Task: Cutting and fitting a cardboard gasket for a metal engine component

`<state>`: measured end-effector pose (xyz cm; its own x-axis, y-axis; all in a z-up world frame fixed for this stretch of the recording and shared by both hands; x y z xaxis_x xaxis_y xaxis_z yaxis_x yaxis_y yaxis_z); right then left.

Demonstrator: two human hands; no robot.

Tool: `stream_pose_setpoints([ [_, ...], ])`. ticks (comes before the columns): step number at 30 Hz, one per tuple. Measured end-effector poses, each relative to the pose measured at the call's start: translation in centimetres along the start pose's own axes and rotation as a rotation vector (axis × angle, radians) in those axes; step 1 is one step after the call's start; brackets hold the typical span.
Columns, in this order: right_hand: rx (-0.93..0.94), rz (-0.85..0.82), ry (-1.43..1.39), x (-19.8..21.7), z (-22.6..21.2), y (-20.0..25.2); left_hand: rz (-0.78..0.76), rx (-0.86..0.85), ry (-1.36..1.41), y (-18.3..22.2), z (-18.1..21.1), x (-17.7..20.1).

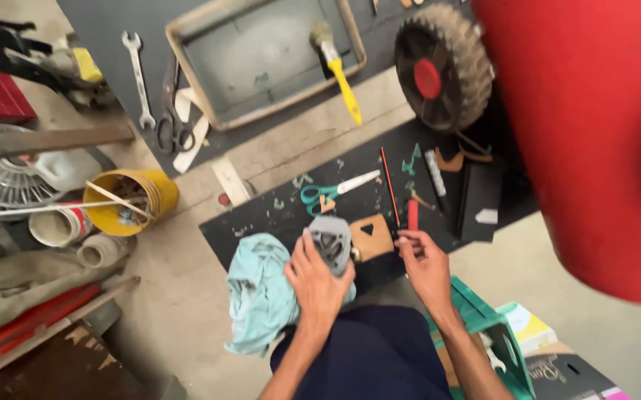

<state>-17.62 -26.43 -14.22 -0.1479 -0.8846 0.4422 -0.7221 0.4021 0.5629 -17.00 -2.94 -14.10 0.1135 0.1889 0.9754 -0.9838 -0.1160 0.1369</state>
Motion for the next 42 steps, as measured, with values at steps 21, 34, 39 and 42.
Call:
stream_pose_setpoints([
  [21, -0.014, 0.142, 0.185, -0.5, 0.0, 2.4, 0.213, 0.015, 0.182, 0.6, -3.4, 3.0],
  [34, 0.454, -0.068, 0.748, -1.9, -6.8, -5.9, 0.240, -0.514, 0.376, 2.8, 3.7, 1.4],
  [39, 0.279, -0.162, 0.729, -1.8, -7.1, -7.8, 0.186, -0.520, 0.274, 0.7, 4.6, 0.1],
  [42, 0.274, -0.055, 0.657, 1.2, -7.8, -6.0, 0.119, -0.527, 0.191, 0.1, 4.8, -1.1],
])
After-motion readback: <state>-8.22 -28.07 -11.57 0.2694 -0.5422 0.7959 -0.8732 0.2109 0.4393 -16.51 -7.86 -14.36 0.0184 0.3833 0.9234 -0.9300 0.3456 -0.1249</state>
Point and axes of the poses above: each hand's wrist, its own y-axis away from the middle knuckle, its own x-axis out of the back of the hand, z = x × y, the point moved 7 cm from there along -y, towards the middle knuckle, and after that the axes turned 7 degrees about -y, right-handed, at the moved point
